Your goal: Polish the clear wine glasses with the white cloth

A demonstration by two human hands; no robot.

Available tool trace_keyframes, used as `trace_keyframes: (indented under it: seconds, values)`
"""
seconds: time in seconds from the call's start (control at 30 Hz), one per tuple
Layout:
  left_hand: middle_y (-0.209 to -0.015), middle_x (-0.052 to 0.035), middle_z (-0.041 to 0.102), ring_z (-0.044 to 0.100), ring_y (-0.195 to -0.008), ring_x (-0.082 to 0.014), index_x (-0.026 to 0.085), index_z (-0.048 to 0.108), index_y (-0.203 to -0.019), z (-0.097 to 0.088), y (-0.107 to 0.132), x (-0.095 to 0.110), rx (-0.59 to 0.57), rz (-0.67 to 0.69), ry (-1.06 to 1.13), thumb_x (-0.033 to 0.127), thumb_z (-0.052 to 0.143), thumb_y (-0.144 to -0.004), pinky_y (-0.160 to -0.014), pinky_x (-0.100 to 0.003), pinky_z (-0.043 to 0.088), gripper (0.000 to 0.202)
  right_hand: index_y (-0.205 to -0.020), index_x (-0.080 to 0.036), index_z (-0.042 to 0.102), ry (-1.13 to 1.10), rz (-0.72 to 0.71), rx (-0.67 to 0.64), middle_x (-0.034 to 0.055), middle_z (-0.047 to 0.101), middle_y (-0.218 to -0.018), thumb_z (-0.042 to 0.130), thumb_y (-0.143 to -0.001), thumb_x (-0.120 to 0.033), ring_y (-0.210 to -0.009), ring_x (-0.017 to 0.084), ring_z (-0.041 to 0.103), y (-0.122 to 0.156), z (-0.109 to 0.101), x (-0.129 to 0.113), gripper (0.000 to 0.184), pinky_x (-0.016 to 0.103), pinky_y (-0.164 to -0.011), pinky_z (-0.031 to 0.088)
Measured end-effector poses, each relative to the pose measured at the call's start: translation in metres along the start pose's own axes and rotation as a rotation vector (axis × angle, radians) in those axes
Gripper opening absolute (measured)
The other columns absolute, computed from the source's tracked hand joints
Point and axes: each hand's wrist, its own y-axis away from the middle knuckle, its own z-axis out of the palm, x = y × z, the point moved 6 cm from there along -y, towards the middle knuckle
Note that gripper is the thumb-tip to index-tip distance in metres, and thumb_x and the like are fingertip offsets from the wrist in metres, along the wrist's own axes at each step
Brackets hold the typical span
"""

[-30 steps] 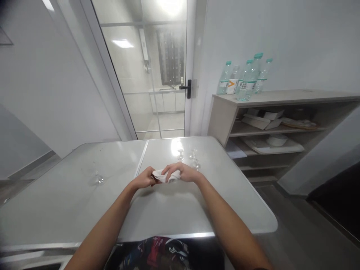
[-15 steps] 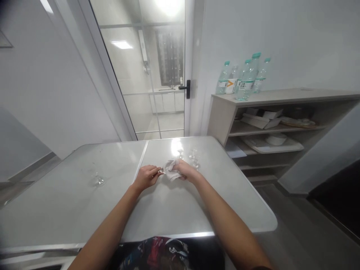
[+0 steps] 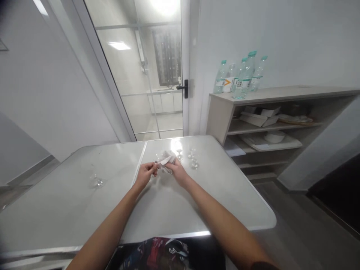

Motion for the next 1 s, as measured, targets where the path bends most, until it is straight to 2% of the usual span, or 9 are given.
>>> trace_keyframes:
  seconds: [0.07, 0.13, 0.33, 0.47, 0.63, 0.73, 0.83, 0.9, 1.0]
  values:
    - [-0.059, -0.0045, 0.062, 0.057, -0.055, -0.0144, 0.013, 0.067, -0.068, 0.026, 0.004, -0.004, -0.221, -0.062, 0.106, 0.061, 0.064, -0.087, -0.061, -0.027, 0.045, 0.051, -0.106, -0.021, 0.061, -0.074, 0.018, -0.076, 0.0023, 0.069, -0.083, 0.071, -0.084, -0.043, -0.068, 0.019, 0.064, 0.003, 0.009, 0.004, 0.033, 0.031, -0.063, 0.052]
    - [-0.064, -0.0082, 0.067, 0.06, -0.06, -0.0155, 0.012, 0.068, -0.069, 0.043, 0.009, -0.006, -0.355, -0.093, 0.172, 0.061, 0.061, -0.089, -0.066, -0.029, 0.047, 0.054, -0.107, -0.022, 0.057, -0.059, 0.028, -0.088, -0.0002, 0.066, -0.072, 0.068, -0.087, -0.05, -0.053, 0.018, 0.06, 0.005, 0.01, 0.007, 0.036, 0.03, -0.048, 0.048]
    - [-0.079, -0.0146, 0.074, 0.067, -0.075, -0.0205, 0.011, 0.075, -0.078, 0.054, 0.016, -0.003, -0.464, -0.116, 0.217, 0.062, 0.061, -0.09, -0.076, -0.032, 0.05, 0.054, -0.098, -0.023, 0.054, 0.07, 0.039, -0.103, -0.0043, 0.058, -0.052, 0.072, -0.085, -0.056, -0.034, 0.015, 0.047, 0.005, 0.004, 0.012, 0.04, 0.028, -0.035, 0.036]
    - [-0.088, -0.0161, 0.076, 0.068, -0.081, -0.0228, 0.01, 0.077, -0.088, 0.055, 0.017, -0.002, -0.467, -0.147, 0.267, 0.061, 0.067, -0.086, -0.08, -0.034, 0.05, 0.052, -0.1, -0.022, 0.056, 0.085, 0.094, -0.085, -0.0058, 0.055, -0.055, 0.075, -0.081, -0.059, -0.037, 0.011, 0.041, 0.004, 0.001, 0.018, 0.045, 0.025, -0.037, 0.032]
    - [-0.076, -0.0083, 0.069, 0.06, -0.067, -0.0142, 0.011, 0.074, -0.085, 0.055, 0.015, -0.009, -0.39, -0.142, 0.305, 0.051, 0.074, -0.084, -0.069, -0.029, 0.048, 0.04, -0.107, -0.019, 0.06, 0.098, 0.173, -0.027, -0.003, 0.061, -0.07, 0.077, -0.077, -0.064, -0.052, 0.01, 0.048, 0.004, -0.001, 0.021, 0.057, 0.021, -0.044, 0.033]
    - [-0.075, -0.008, 0.068, 0.06, -0.067, -0.0136, 0.011, 0.073, -0.081, 0.056, 0.015, -0.017, -0.376, -0.17, 0.274, 0.046, 0.075, -0.083, -0.068, -0.029, 0.05, 0.035, -0.106, -0.018, 0.062, 0.124, 0.146, -0.084, -0.0004, 0.064, -0.076, 0.078, -0.076, -0.062, -0.06, 0.012, 0.053, 0.005, 0.003, 0.014, 0.055, 0.022, -0.051, 0.04]
    - [-0.083, -0.0102, 0.072, 0.066, -0.073, -0.0175, 0.011, 0.073, -0.083, 0.055, 0.017, -0.023, -0.316, -0.246, 0.247, 0.039, 0.078, -0.078, -0.071, -0.033, 0.055, 0.029, -0.107, -0.018, 0.065, 0.149, 0.099, -0.187, 0.003, 0.069, -0.091, 0.082, -0.076, -0.054, -0.079, 0.017, 0.062, 0.005, 0.007, 0.005, 0.051, 0.026, -0.07, 0.049]
    - [-0.084, -0.0104, 0.073, 0.068, -0.073, -0.0189, 0.012, 0.073, -0.084, 0.054, 0.018, -0.024, -0.276, -0.255, 0.228, 0.035, 0.077, -0.077, -0.071, -0.035, 0.058, 0.025, -0.11, -0.019, 0.065, 0.163, 0.089, -0.226, 0.0038, 0.071, -0.097, 0.083, -0.076, -0.051, -0.088, 0.019, 0.064, 0.005, 0.007, 0.004, 0.05, 0.029, -0.079, 0.051]
    - [-0.079, -0.009, 0.073, 0.069, -0.069, -0.0187, 0.012, 0.072, -0.08, 0.053, 0.017, -0.022, -0.249, -0.205, 0.175, 0.03, 0.071, -0.079, -0.071, -0.035, 0.059, 0.018, -0.108, -0.019, 0.066, 0.185, 0.076, -0.219, 0.0034, 0.071, -0.094, 0.083, -0.076, -0.05, -0.09, 0.02, 0.064, 0.003, 0.005, 0.007, 0.047, 0.03, -0.08, 0.051]
